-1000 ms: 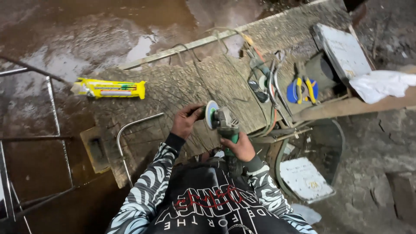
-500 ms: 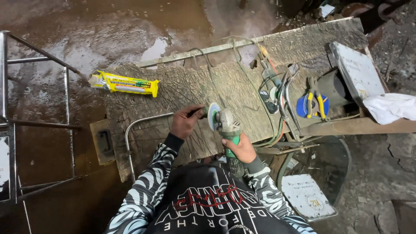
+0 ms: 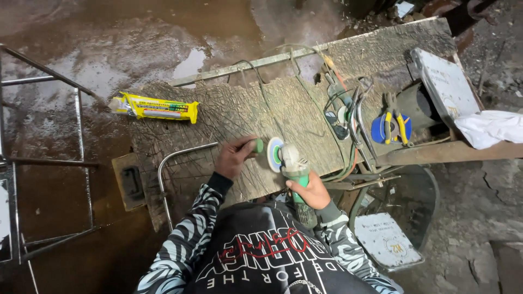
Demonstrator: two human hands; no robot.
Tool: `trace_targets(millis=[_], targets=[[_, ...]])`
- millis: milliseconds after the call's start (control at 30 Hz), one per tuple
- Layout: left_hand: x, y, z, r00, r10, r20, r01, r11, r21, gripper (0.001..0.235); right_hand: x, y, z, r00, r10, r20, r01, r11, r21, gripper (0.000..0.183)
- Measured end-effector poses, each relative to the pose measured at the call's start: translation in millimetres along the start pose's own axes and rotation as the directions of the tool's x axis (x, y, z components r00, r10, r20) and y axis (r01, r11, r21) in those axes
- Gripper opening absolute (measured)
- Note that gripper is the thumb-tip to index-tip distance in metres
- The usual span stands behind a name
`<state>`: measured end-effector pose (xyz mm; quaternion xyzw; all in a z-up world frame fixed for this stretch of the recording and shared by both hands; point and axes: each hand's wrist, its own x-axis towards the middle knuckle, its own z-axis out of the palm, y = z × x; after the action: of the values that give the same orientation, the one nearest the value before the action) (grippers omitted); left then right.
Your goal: A person uses a handheld angle grinder to smooth and shape the end of a bent metal rod on a workbench in a workshop.
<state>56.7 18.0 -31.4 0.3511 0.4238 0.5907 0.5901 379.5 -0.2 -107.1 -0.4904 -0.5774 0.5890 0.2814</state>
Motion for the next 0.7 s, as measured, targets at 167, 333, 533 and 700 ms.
trace_targets(millis=[167, 333, 533, 700], targets=[[5.2, -24.9, -1.1, 0.997, 0.029, 0.069, -0.037, 0.992, 0.123, 0.028, -26.4, -57.0, 19.1, 0.999, -0.018, -0.03, 0.019, 0.999, 0.035, 0.029], [8.2, -27.2, -7.3, 0.978, 0.077, 0.193, -0.124, 0.962, 0.243, 0.029, -37.9, -103.6, 33.7, 0.996, -0.058, -0.072, 0.066, 0.992, 0.111, 0.025], [5.2, -28.8, -6.3, 0.972, 0.121, 0.202, -0.157, 0.972, 0.174, 0.03, -38.9, -98.5, 37.8, 0.992, -0.095, -0.087, 0.104, 0.988, 0.11, 0.022], [6.6, -28.5, -11.8, 0.969, 0.143, 0.203, -0.177, 0.971, 0.159, 0.028, -39.3, -121.3, 48.6, 0.991, -0.098, -0.095, 0.11, 0.986, 0.128, 0.02]])
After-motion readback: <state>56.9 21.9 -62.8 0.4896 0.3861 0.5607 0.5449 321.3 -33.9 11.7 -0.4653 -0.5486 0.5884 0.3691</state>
